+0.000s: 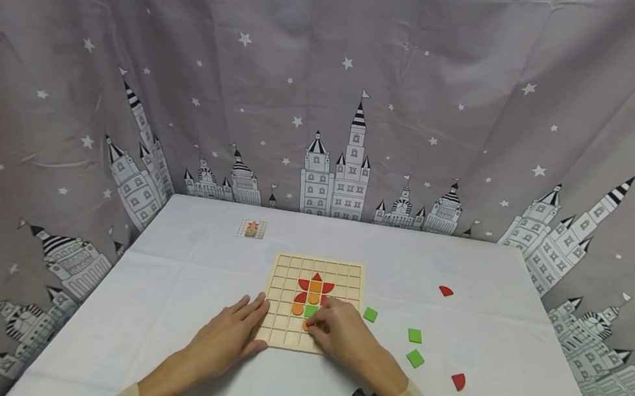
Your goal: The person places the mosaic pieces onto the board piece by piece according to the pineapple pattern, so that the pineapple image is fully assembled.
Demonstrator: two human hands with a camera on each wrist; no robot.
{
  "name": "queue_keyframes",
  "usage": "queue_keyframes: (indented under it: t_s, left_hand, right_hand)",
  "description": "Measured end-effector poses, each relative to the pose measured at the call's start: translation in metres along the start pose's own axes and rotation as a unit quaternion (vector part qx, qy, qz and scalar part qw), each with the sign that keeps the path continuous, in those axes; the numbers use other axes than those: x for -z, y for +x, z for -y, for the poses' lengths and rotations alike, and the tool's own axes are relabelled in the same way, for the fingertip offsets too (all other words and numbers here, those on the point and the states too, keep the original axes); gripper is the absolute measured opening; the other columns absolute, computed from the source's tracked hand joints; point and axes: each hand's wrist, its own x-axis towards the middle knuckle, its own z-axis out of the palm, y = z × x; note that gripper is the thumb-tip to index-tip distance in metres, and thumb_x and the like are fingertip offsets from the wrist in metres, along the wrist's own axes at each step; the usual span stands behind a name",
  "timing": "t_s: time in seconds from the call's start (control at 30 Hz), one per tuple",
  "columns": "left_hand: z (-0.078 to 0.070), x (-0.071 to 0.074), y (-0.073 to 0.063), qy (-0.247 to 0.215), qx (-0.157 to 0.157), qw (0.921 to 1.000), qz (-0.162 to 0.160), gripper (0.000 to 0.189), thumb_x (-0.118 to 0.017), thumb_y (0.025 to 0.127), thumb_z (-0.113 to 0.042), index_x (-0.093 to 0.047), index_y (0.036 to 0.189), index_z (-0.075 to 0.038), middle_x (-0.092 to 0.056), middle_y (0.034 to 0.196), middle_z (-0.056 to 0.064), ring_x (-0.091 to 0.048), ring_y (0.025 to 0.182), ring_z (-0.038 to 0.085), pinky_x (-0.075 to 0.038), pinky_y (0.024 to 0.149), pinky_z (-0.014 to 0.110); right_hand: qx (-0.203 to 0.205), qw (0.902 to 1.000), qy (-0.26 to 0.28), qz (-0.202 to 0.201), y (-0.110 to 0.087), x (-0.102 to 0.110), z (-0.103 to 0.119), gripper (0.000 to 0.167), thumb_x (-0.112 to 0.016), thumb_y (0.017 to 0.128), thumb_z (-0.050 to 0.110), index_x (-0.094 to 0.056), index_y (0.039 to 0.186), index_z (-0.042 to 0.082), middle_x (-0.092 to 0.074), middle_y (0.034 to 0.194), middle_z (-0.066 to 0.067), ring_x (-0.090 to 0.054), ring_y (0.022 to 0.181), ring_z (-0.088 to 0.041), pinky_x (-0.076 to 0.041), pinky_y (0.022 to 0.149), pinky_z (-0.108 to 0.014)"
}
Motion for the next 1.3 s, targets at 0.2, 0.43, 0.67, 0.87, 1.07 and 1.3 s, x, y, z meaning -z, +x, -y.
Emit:
queue_keyframes:
  t_s: [0.2,0.43,0.67,0.87,1.07,1.3]
  left_hand:
    - [-0.001,0.001,0.0,-0.001,-0.001,1.0,-0.003,0.079,-0.086,0.106,-0.041,-0.059,0.168,0.0,-0.053,0.181,0.021,-0.054,0.165,0.054,-0.051,0.124,0.08]
    - [-0.002,0.002,0.001,0.002,0.001,1.0,-0.002,0.079,-0.086,0.107,-0.041,-0.058,0.169,0.0,-0.052,0.181,0.021,-0.054,0.165,0.054,-0.051,0.124,0.08]
    - [-0.002,0.002,0.0,0.004,-0.003,1.0,-0.004,0.079,-0.086,0.107,-0.04,-0.059,0.168,0.001,-0.053,0.18,0.021,-0.055,0.164,0.054,-0.052,0.123,0.081]
    - [-0.003,0.003,0.0,0.005,0.0,1.0,-0.001,0.08,-0.086,0.107,-0.041,-0.058,0.169,0.0,-0.053,0.181,0.021,-0.054,0.164,0.054,-0.052,0.124,0.08]
    - [-0.004,0.003,0.0,0.006,0.002,1.0,0.003,0.08,-0.086,0.107,-0.041,-0.057,0.169,0.0,-0.052,0.181,0.021,-0.053,0.165,0.054,-0.051,0.125,0.08]
    - [-0.004,0.002,0.0,0.008,0.008,0.9999,0.006,0.081,-0.085,0.107,-0.043,-0.057,0.17,-0.001,-0.051,0.182,0.02,-0.053,0.166,0.053,-0.051,0.125,0.079]
  right_hand:
    - [-0.027,0.9994,0.012,-0.015,-0.006,0.011,-0.007,0.01,-0.092,0.098,0.005,-0.092,0.108,0.009,-0.08,0.097,0.002,-0.062,0.082,-0.002,-0.055,0.072,-0.02]
    - [-0.075,0.9966,0.014,-0.03,-0.016,0.028,-0.024,0.022,-0.095,0.096,0.008,-0.09,0.118,0.009,-0.076,0.103,-0.001,-0.058,0.079,-0.003,-0.051,0.067,-0.018]
    - [-0.111,0.9934,-0.008,-0.026,-0.028,0.045,-0.043,0.042,-0.103,0.09,0.02,-0.088,0.129,0.012,-0.076,0.117,-0.004,-0.06,0.089,-0.012,-0.052,0.076,-0.022]
    - [-0.141,0.99,-0.004,-0.009,-0.037,0.055,-0.062,0.062,-0.107,0.087,0.032,-0.083,0.141,0.015,-0.073,0.127,-0.006,-0.06,0.096,-0.014,-0.051,0.077,-0.023]
    - [-0.164,0.9864,-0.007,0.009,-0.043,0.06,-0.076,0.075,-0.108,0.084,0.037,-0.079,0.148,0.014,-0.073,0.13,-0.006,-0.059,0.097,-0.014,-0.049,0.075,-0.023]
    - [-0.188,0.9817,-0.002,0.028,-0.044,0.061,-0.078,0.069,-0.107,0.086,0.032,-0.08,0.147,0.012,-0.074,0.129,-0.005,-0.058,0.097,-0.015,-0.048,0.074,-0.022]
